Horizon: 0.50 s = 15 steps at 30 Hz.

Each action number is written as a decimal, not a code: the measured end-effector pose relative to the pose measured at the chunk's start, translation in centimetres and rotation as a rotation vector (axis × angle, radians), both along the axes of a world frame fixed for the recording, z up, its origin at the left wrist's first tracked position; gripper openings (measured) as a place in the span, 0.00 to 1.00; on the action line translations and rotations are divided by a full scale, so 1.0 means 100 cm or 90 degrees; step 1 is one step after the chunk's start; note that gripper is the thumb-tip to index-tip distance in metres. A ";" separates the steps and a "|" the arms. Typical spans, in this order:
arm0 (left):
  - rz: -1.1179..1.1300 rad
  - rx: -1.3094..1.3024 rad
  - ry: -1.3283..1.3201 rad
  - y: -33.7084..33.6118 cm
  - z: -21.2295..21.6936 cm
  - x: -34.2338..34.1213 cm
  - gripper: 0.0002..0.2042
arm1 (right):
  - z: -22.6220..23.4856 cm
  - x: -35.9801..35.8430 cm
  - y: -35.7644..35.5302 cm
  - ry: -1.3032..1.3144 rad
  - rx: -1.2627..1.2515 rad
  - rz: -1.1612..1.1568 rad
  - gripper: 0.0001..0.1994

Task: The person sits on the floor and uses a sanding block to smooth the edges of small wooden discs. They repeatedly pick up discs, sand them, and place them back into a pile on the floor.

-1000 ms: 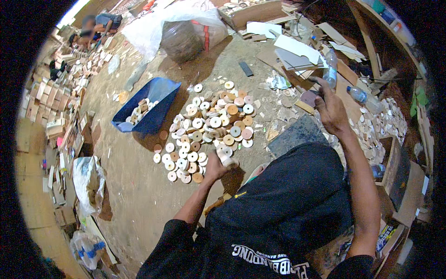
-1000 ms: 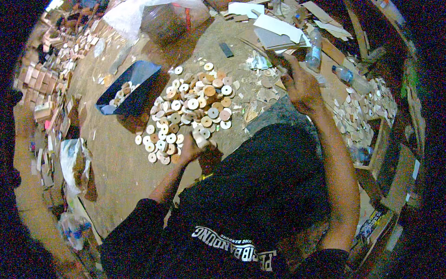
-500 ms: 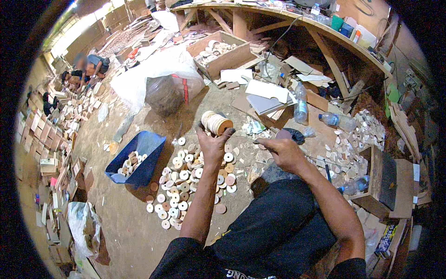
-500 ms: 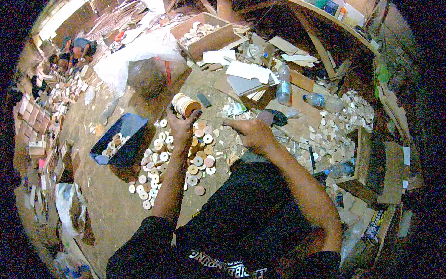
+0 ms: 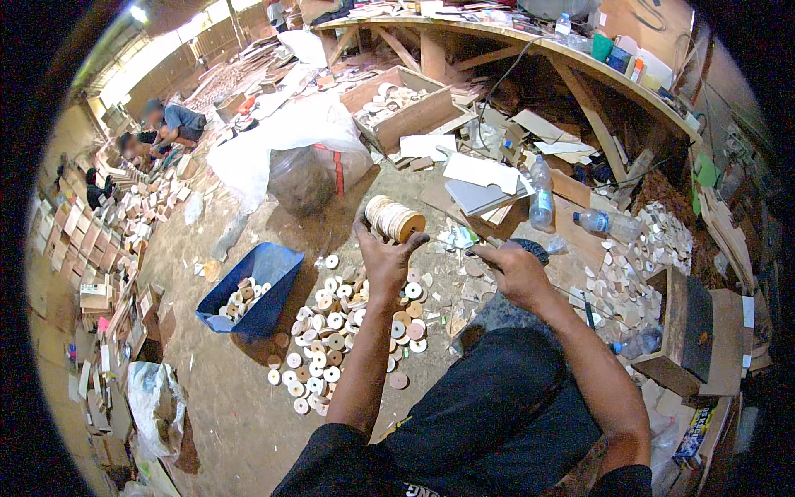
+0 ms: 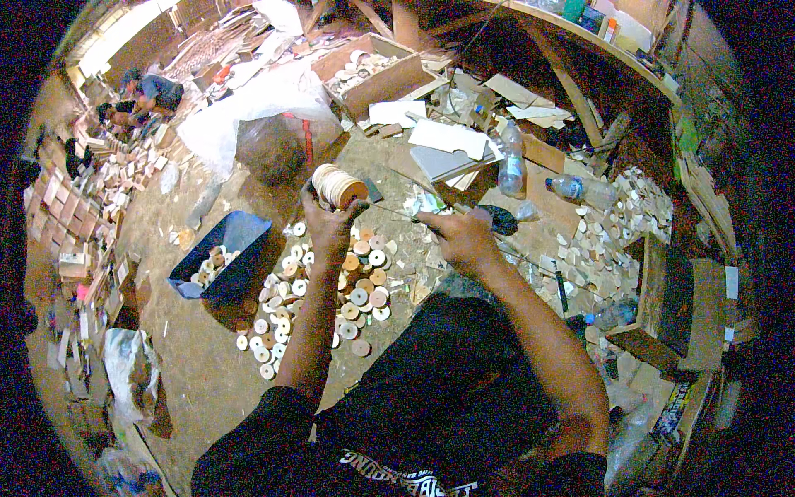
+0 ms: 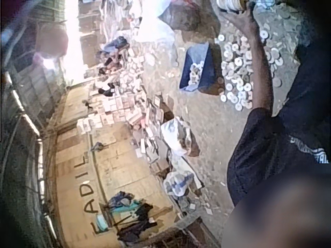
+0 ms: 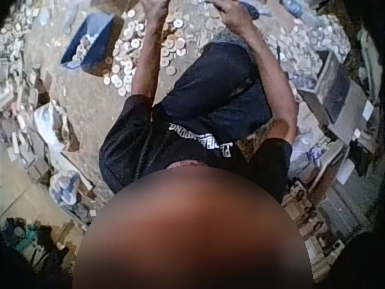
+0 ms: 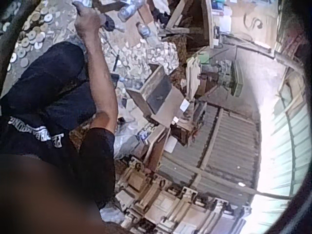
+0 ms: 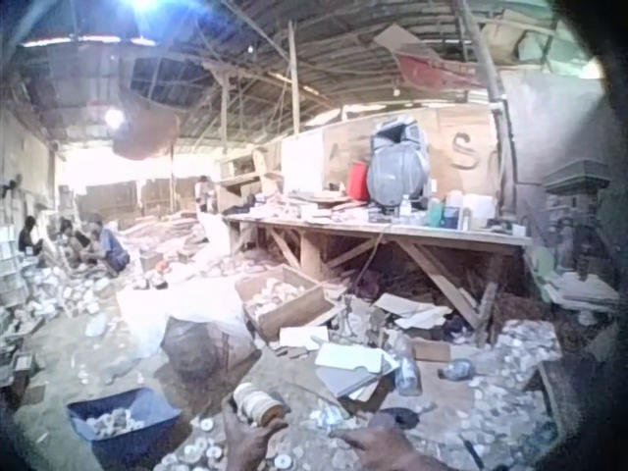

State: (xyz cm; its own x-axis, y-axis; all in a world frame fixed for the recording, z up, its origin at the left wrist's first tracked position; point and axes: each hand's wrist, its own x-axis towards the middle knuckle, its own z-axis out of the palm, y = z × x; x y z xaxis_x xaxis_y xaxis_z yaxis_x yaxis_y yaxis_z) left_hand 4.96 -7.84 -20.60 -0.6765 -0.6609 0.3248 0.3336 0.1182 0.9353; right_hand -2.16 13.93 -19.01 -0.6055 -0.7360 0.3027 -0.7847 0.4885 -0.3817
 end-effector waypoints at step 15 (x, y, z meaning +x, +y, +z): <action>-0.043 0.508 0.245 -0.004 -0.016 -0.042 0.22 | -0.007 0.008 -0.007 0.052 0.008 -0.024 0.20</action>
